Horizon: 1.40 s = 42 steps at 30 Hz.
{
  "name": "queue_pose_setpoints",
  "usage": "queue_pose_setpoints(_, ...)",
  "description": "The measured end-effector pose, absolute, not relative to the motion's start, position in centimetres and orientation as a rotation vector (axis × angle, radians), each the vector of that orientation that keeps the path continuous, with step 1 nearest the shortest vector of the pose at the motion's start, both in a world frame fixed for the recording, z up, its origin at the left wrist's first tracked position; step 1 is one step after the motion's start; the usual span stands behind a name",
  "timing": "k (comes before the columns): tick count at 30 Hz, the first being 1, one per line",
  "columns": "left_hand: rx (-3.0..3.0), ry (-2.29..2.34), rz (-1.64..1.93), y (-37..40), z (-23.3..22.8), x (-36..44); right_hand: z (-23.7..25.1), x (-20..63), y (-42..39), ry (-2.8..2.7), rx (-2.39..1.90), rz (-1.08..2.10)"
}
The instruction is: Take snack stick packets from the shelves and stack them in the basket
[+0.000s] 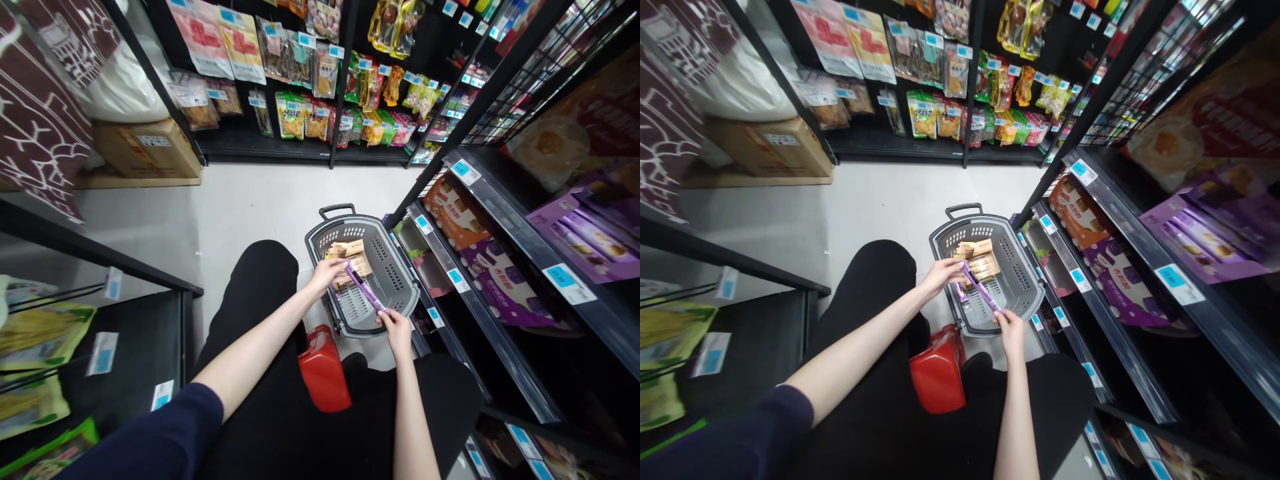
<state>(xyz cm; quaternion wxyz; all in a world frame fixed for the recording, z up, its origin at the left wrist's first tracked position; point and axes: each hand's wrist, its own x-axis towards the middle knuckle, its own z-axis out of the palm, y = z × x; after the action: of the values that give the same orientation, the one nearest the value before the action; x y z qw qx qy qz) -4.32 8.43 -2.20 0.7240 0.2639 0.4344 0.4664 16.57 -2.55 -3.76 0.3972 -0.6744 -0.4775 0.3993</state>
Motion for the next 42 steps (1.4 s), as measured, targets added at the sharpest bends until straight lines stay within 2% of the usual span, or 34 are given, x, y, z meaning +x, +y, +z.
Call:
queue_pose_setpoints(3,0.547,0.931,0.940,8.4,-2.5,-4.2,-4.1,16.9,-2.5,-1.364,-1.713,0.733)
queue_pose_setpoints(5,0.529,0.930,0.957,8.4,-2.5,-4.1,-4.4,16.9,-2.4,-1.365,-1.656,0.712)
queue_pose_setpoints(11,0.555,0.956,1.035,8.3,-2.1,-3.9,-5.3,16.2,-2.2,-0.768,-1.410,1.355)
queue_pose_setpoints(15,0.624,0.917,0.955,8.0,-2.3,-3.4,-5.2,15.3,-2.5,-0.763,-1.462,1.538)
queue_pose_setpoints(21,1.005,0.810,0.734,6.7,-3.0,-2.1,-4.8,13.3,-2.5,-1.118,-1.509,1.403)
queue_pose_setpoints(30,1.433,0.791,0.705,5.0,-3.0,-0.7,-4.9,12.5,-2.2,-1.028,-1.515,1.201)
queue_pose_setpoints(42,0.908,1.016,1.062,7.4,-2.6,-2.2,-5.6,13.0,-2.2,-1.070,-1.548,1.441)
